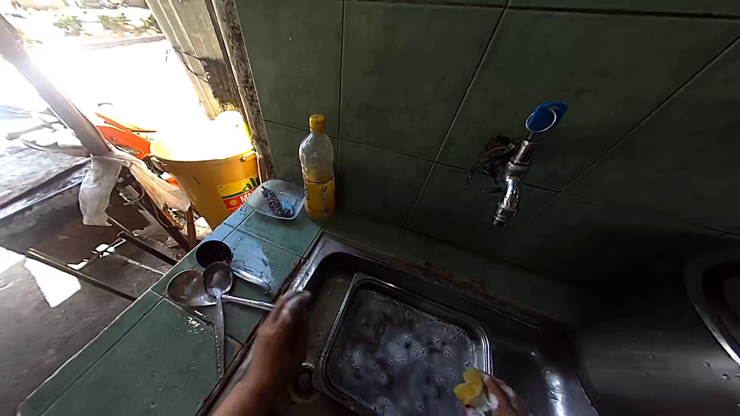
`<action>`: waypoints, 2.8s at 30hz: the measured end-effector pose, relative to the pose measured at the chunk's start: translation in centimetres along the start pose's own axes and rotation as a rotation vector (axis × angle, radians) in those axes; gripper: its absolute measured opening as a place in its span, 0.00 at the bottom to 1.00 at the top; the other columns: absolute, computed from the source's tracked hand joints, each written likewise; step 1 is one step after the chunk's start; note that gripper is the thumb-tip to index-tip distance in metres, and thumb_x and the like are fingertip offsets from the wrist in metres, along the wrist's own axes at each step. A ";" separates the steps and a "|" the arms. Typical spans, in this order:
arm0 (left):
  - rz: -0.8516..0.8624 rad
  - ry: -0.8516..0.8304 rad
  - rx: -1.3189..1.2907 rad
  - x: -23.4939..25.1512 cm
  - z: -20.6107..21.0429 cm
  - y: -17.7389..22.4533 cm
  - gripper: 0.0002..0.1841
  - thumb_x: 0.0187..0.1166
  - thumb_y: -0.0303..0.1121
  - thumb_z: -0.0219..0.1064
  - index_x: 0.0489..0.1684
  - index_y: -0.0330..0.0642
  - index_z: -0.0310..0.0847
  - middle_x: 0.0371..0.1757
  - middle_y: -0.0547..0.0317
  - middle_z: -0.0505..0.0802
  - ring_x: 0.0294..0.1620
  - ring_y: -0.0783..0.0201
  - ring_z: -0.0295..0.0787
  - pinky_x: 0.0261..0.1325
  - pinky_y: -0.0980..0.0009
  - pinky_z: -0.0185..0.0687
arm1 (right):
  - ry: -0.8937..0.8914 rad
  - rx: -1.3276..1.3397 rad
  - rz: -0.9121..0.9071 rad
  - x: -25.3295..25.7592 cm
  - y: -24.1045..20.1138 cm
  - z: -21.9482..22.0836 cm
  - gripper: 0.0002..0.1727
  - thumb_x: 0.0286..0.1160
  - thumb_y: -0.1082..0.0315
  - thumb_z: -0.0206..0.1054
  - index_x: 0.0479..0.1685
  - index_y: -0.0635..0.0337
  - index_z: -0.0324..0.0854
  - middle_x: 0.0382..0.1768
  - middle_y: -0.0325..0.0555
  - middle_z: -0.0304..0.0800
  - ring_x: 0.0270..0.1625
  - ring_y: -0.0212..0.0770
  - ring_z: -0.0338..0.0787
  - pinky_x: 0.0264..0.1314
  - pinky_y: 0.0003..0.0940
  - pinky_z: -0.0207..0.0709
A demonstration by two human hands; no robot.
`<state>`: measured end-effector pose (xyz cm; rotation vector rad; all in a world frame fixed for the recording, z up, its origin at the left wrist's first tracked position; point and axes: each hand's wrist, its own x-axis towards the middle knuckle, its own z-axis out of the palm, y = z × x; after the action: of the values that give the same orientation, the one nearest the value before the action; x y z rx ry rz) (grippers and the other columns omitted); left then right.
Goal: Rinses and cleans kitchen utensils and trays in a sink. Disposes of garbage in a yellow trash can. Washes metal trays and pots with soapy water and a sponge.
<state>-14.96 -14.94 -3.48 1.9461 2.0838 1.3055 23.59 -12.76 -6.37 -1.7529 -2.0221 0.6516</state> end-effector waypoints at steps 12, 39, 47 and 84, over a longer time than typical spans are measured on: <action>-0.619 -1.062 0.080 -1.6 5.3 1.4 0.21 0.94 0.39 0.50 0.65 0.28 0.78 0.63 0.33 0.88 0.70 0.41 0.84 0.75 0.46 0.75 | -0.603 0.009 0.021 0.1 -14.4 11.0 0.29 0.85 0.71 0.57 0.85 0.71 0.65 0.80 0.68 0.73 0.81 0.59 0.78 0.85 0.49 0.69; -0.621 -1.191 0.006 -2.1 7.1 -0.3 0.26 0.96 0.44 0.45 0.56 0.26 0.80 0.53 0.31 0.88 0.59 0.38 0.87 0.64 0.41 0.78 | -0.674 -0.276 -0.180 -0.7 -17.4 11.5 0.18 0.71 0.76 0.65 0.61 0.69 0.85 0.69 0.64 0.83 0.76 0.61 0.80 0.75 0.57 0.75; -0.905 -1.171 -0.121 -1.9 6.4 0.7 0.26 0.97 0.48 0.40 0.59 0.32 0.74 0.48 0.38 0.87 0.36 0.50 0.92 0.41 0.56 0.90 | -0.679 -0.523 0.044 -4.2 -4.8 1.1 0.22 0.63 0.78 0.70 0.62 0.65 0.87 0.69 0.69 0.82 0.76 0.70 0.78 0.75 0.70 0.69; -0.676 -1.150 0.013 -0.9 6.1 0.0 0.27 0.96 0.49 0.41 0.76 0.34 0.65 0.60 0.34 0.87 0.59 0.40 0.90 0.63 0.43 0.83 | -0.621 -0.606 0.188 0.8 -7.4 6.4 0.28 0.71 0.79 0.64 0.75 0.72 0.73 0.75 0.70 0.74 0.75 0.65 0.81 0.74 0.54 0.78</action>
<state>-11.62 -12.37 -7.92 1.2213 1.7481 -0.0206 13.82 -13.40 -7.33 -2.3143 -2.7034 0.7644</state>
